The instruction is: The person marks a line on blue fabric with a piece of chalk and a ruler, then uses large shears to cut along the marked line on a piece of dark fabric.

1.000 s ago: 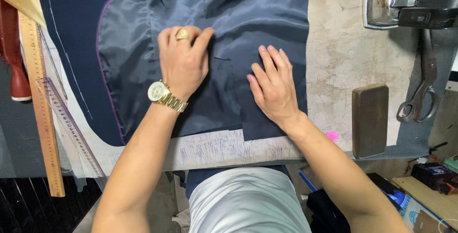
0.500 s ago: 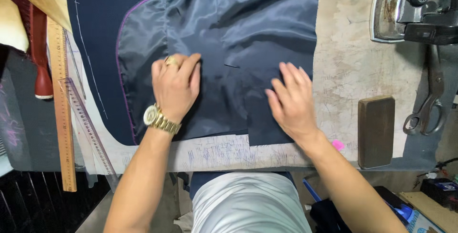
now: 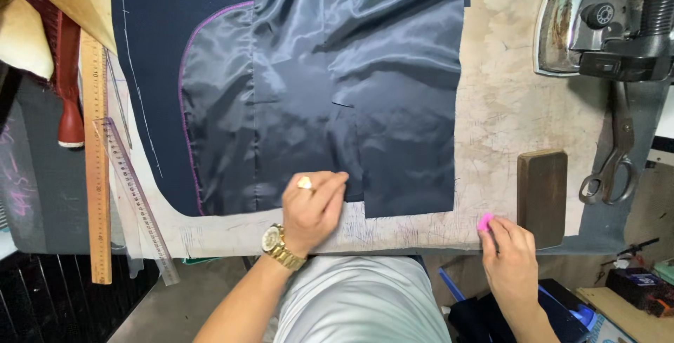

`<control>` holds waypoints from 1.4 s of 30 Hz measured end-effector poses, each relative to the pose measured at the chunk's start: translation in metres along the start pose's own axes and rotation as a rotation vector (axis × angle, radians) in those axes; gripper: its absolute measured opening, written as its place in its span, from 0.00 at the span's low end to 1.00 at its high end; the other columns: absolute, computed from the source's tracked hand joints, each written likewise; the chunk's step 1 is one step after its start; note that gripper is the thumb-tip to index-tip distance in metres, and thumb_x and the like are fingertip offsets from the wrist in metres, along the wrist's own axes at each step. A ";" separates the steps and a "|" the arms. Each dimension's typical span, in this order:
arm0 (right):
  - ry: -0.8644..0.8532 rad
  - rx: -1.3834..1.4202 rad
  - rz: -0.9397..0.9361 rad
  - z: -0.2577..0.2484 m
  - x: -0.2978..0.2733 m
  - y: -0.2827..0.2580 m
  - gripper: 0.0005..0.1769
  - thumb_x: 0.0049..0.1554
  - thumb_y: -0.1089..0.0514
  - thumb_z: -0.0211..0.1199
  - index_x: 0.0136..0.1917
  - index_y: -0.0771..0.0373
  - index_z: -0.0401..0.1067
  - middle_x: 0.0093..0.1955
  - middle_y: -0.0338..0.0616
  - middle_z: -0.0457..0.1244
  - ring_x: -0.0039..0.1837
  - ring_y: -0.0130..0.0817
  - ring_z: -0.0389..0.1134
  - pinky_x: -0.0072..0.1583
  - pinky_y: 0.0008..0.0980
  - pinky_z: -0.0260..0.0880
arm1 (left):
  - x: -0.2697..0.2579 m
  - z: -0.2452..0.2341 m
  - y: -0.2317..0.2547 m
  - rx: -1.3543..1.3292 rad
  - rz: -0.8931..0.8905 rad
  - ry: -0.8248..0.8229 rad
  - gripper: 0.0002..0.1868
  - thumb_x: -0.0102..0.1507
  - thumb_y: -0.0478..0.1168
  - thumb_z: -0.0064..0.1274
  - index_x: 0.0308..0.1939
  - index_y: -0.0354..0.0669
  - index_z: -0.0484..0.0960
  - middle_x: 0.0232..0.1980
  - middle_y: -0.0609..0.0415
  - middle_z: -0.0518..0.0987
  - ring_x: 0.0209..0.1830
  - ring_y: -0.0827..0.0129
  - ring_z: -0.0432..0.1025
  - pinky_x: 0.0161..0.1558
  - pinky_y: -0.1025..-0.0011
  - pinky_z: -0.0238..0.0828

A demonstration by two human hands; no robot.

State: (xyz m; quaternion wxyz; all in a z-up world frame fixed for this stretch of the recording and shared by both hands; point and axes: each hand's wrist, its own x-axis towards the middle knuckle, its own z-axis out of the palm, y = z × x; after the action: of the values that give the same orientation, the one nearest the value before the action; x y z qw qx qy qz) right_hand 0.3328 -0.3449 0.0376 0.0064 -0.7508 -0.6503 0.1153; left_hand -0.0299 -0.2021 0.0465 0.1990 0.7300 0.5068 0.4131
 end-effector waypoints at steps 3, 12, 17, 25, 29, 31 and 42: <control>-0.193 0.153 0.237 0.003 0.001 0.012 0.21 0.58 0.50 0.67 0.62 0.59 0.78 0.61 0.49 0.64 0.67 0.47 0.62 0.65 0.46 0.68 | -0.006 0.020 0.012 -0.148 -0.032 -0.086 0.07 0.64 0.30 0.55 0.45 0.39 0.84 0.41 0.52 0.84 0.36 0.62 0.78 0.38 0.63 0.70; -0.522 0.530 0.851 -0.052 0.049 -0.036 0.21 0.55 0.61 0.73 0.61 0.70 0.80 0.48 0.51 0.75 0.50 0.31 0.73 0.56 0.28 0.71 | -0.015 0.050 0.046 -0.496 -0.247 -0.569 0.13 0.69 0.37 0.46 0.52 0.41 0.84 0.46 0.51 0.82 0.42 0.61 0.75 0.46 0.62 0.74; -0.497 0.662 0.709 -0.055 0.046 -0.056 0.14 0.50 0.67 0.77 0.51 0.71 0.85 0.41 0.45 0.73 0.41 0.26 0.66 0.47 0.25 0.68 | 0.002 0.040 0.051 -0.477 -0.317 -0.898 0.24 0.68 0.53 0.43 0.66 0.52 0.74 0.62 0.54 0.74 0.56 0.59 0.72 0.51 0.59 0.70; -0.398 0.737 -0.026 -0.051 0.150 -0.189 0.06 0.55 0.57 0.71 0.41 0.59 0.76 0.39 0.32 0.64 0.40 0.20 0.60 0.42 0.24 0.60 | 0.039 0.017 -0.028 -0.573 -0.283 -0.495 0.06 0.67 0.39 0.56 0.44 0.43 0.85 0.42 0.52 0.85 0.40 0.60 0.77 0.47 0.64 0.71; 0.183 0.709 -0.416 0.005 0.201 -0.235 0.03 0.56 0.67 0.72 0.45 0.65 0.80 0.46 0.45 0.71 0.48 0.42 0.72 0.51 0.36 0.75 | 0.087 0.002 -0.068 -0.837 -0.945 0.012 0.05 0.62 0.38 0.61 0.35 0.43 0.81 0.36 0.49 0.83 0.40 0.64 0.80 0.44 0.62 0.82; 0.234 0.667 -0.490 0.026 0.215 -0.246 0.02 0.57 0.67 0.72 0.44 0.65 0.79 0.47 0.45 0.70 0.48 0.42 0.71 0.51 0.37 0.76 | 0.104 -0.001 -0.076 -1.078 -1.123 0.179 0.07 0.67 0.36 0.54 0.40 0.35 0.76 0.43 0.39 0.83 0.46 0.58 0.82 0.50 0.52 0.84; 0.169 0.527 -0.519 0.021 0.228 -0.265 0.04 0.56 0.72 0.70 0.41 0.72 0.76 0.44 0.51 0.66 0.48 0.44 0.70 0.51 0.38 0.76 | 0.122 0.004 -0.085 -1.178 -1.160 0.171 0.10 0.68 0.39 0.53 0.44 0.32 0.77 0.48 0.39 0.83 0.49 0.59 0.81 0.46 0.41 0.83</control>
State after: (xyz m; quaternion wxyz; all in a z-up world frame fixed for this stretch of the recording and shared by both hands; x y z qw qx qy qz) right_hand 0.0996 -0.0837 0.0216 0.2819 -0.5406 -0.7641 0.2108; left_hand -0.0582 -0.0570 0.0326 0.6908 0.0955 0.5169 0.4965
